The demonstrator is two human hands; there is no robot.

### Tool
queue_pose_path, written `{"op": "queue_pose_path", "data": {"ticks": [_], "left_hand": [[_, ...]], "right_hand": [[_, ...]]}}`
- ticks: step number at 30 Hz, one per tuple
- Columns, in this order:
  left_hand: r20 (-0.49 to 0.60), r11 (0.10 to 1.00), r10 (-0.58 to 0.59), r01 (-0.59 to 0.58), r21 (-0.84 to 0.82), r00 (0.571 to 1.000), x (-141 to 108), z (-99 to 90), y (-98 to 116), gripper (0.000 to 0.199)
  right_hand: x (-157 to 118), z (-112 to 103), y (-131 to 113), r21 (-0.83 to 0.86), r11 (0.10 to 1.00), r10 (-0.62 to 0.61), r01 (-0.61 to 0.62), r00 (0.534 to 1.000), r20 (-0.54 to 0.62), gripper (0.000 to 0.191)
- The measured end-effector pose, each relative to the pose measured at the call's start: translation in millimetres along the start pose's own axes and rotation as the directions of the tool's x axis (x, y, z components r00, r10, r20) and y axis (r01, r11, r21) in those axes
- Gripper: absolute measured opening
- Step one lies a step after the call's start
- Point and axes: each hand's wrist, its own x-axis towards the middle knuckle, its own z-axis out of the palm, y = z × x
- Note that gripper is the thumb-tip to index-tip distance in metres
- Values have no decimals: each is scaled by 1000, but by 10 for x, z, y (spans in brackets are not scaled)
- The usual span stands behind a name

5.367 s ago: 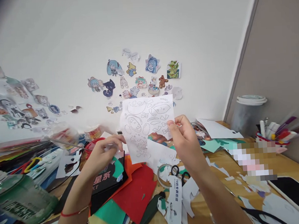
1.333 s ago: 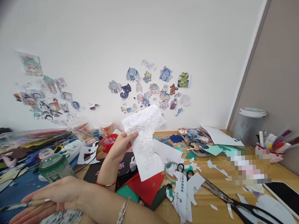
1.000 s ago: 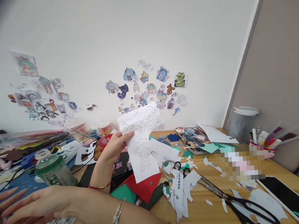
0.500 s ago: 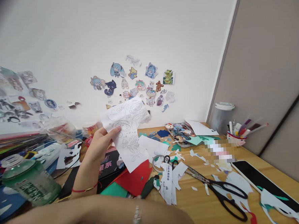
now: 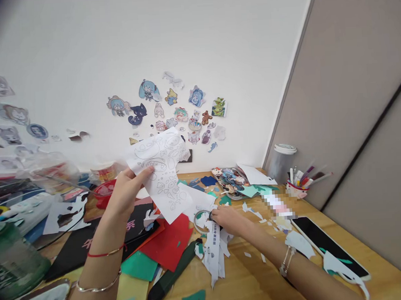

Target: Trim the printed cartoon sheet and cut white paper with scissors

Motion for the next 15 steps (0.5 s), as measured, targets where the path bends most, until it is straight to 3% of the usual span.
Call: {"op": "queue_pose_path", "data": {"ticks": [4, 10, 13, 15], "left_hand": [[3, 1000, -13, 13, 8, 1000, -28, 27, 37, 29], [-16, 1000, -17, 17, -5, 1000, -35, -9, 74, 28], [-35, 999, -10, 9, -49, 999, -49, -5, 101, 27], [-54, 996, 6, -11, -87, 998, -68, 12, 124, 26]], "right_hand": [[-10, 27, 127, -83, 996, -44, 42, 999, -32, 9], [-199, -371, 556, -143, 989, 13, -45, 976, -217, 25], [-329, -610, 755, -98, 978, 137, -184, 921, -366, 35], [-380, -740, 801, -22, 956, 247, -293, 842, -479, 44]]}}
